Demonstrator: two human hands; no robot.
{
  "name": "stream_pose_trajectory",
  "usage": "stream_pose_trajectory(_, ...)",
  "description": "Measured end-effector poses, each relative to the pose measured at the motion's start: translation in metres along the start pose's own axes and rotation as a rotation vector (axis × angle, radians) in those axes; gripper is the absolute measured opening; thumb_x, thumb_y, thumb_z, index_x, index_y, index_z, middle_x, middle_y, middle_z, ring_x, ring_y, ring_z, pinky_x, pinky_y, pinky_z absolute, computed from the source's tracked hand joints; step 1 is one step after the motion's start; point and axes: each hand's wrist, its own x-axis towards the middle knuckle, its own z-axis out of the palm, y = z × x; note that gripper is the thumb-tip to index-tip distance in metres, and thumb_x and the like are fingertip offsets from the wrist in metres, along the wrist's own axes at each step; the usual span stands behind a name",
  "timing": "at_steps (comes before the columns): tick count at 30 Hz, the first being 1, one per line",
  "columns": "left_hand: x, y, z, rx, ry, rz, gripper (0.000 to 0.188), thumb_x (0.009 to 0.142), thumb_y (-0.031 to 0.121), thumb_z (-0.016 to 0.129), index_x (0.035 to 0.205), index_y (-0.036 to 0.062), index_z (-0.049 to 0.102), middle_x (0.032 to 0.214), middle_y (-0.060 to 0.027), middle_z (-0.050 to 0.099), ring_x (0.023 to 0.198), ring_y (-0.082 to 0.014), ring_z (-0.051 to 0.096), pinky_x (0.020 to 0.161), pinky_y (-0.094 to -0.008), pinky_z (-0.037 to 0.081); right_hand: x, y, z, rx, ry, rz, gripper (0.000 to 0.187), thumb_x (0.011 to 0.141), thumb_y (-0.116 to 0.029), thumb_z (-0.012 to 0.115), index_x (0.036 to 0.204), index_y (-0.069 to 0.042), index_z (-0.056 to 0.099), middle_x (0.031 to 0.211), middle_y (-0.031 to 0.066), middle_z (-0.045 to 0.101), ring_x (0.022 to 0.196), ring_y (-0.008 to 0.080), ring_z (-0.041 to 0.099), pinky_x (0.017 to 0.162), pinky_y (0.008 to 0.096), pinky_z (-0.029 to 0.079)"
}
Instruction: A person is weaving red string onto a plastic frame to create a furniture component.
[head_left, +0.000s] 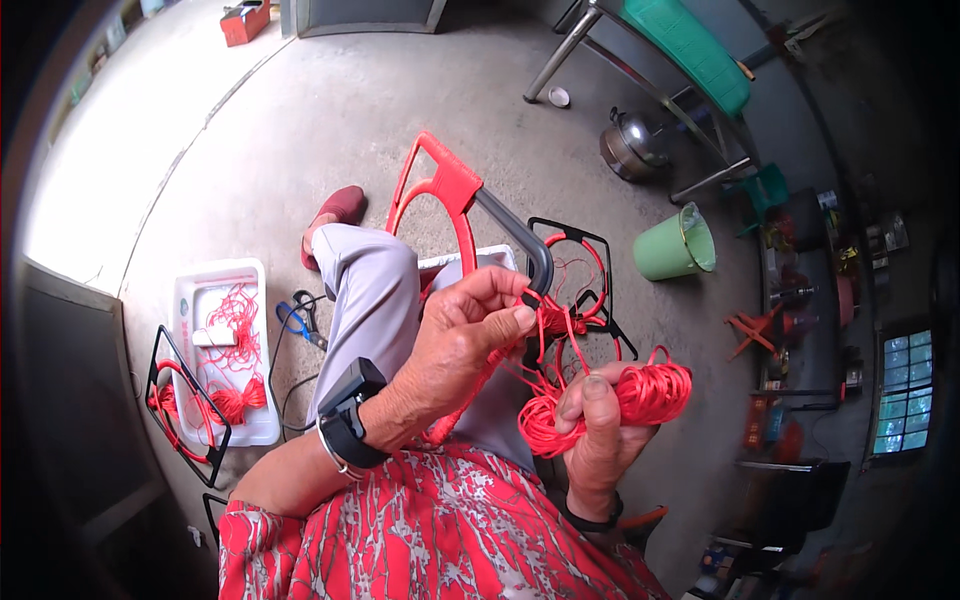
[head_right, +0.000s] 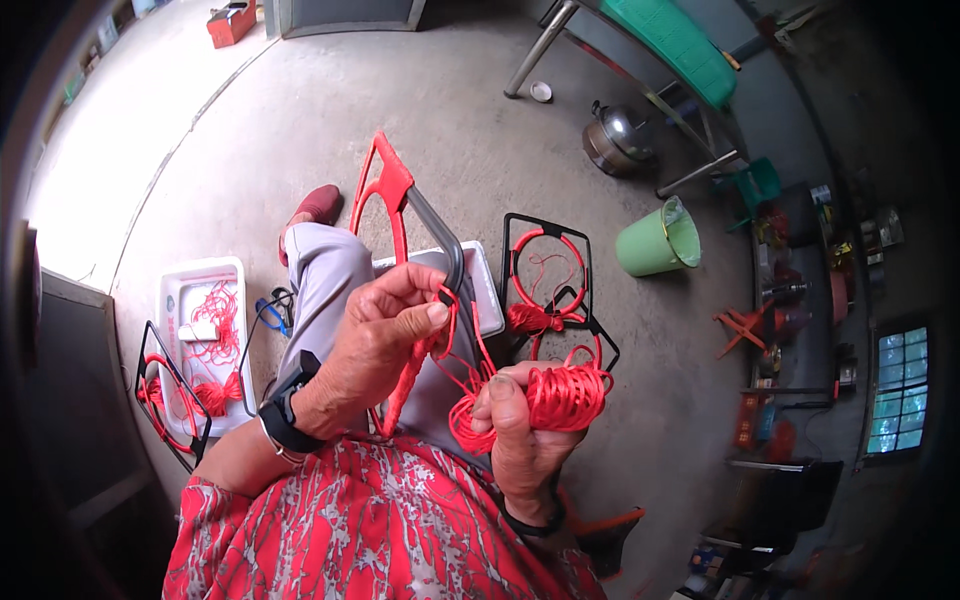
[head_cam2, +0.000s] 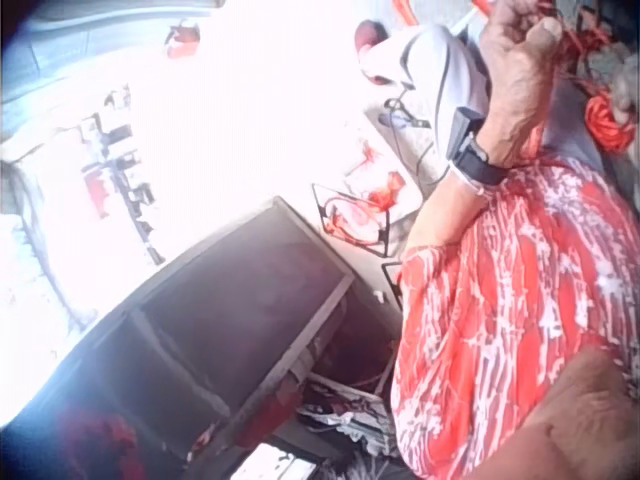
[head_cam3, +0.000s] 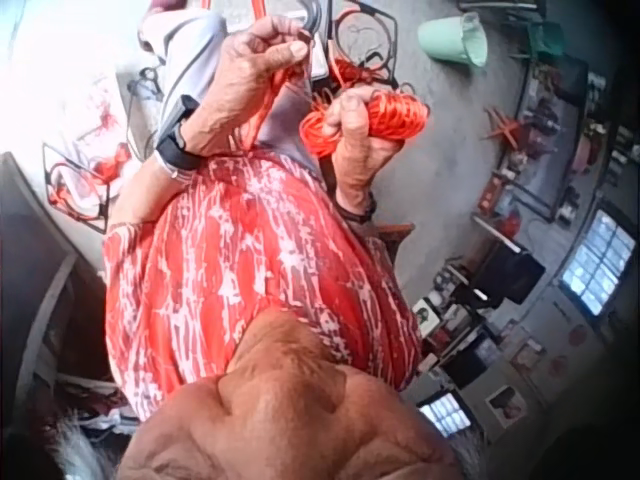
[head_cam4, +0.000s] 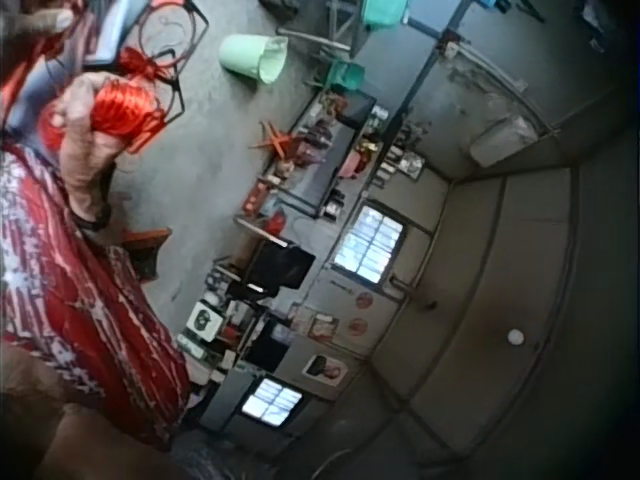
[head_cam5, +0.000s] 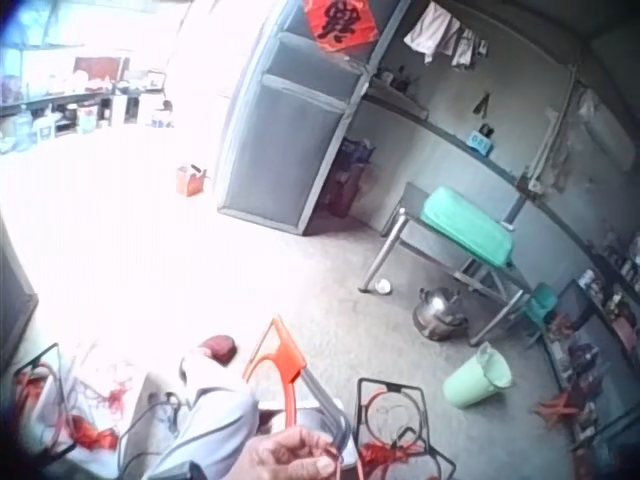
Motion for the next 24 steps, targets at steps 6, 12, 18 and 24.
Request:
stream_pose_trajectory(6, -0.002, -0.013, 0.008, 0.031, -0.032, -0.084, 0.018, 0.090, 0.004, 0.059, 0.107, -0.0011, 0.055, 0.085, -0.0032, 0.061, 0.067, -0.0089, 0.056, 0.058, -0.0234, 0.046, 0.012, 0.012, -0.006, 0.097, 0.098, 0.058, 0.010, 0.089, -0.009, 0.056, 0.095, -0.001, 0.054, 0.062, 0.0037, 0.051, 0.049, 0.0091, 0.046, 0.045, 0.0220, 0.039)
stream_pose_trajectory(12, 0.000, -0.020, 0.012, -0.043, -0.110, -0.171, 0.017, 0.090, 0.002, 0.057, 0.106, -0.0023, 0.054, 0.085, -0.0054, 0.061, 0.067, -0.0124, 0.060, 0.059, -0.0241, 0.049, 0.014, 0.020, -0.013, 0.004, 0.041, 0.126, 0.015, 0.089, -0.011, 0.059, 0.099, 0.000, 0.058, 0.065, 0.0018, 0.054, 0.052, 0.0081, 0.048, 0.048, 0.0212, 0.040)
stream_pose_trajectory(18, 0.000, -0.024, 0.015, -0.018, -0.160, -0.193, 0.014, 0.090, 0.001, 0.056, 0.104, -0.0011, 0.053, 0.084, -0.0060, 0.061, 0.068, -0.0145, 0.062, 0.061, -0.0245, 0.051, 0.014, 0.011, -0.017, -0.086, 0.012, 0.144, 0.014, 0.088, -0.012, 0.064, 0.094, 0.001, 0.061, 0.064, 0.0005, 0.057, 0.052, 0.0063, 0.050, 0.049, 0.0204, 0.041)
stream_pose_trajectory(24, 0.002, -0.027, 0.009, -0.007, -0.175, -0.230, 0.017, 0.090, 0.001, 0.056, 0.107, -0.0005, 0.053, 0.087, -0.0052, 0.060, 0.071, -0.0157, 0.062, 0.064, -0.0288, 0.054, 0.016, 0.008, -0.025, -0.280, -0.053, 0.122, 0.011, 0.086, -0.009, 0.064, 0.090, 0.000, 0.062, 0.063, 0.0008, 0.057, 0.050, 0.0061, 0.051, 0.048, 0.0211, 0.042)
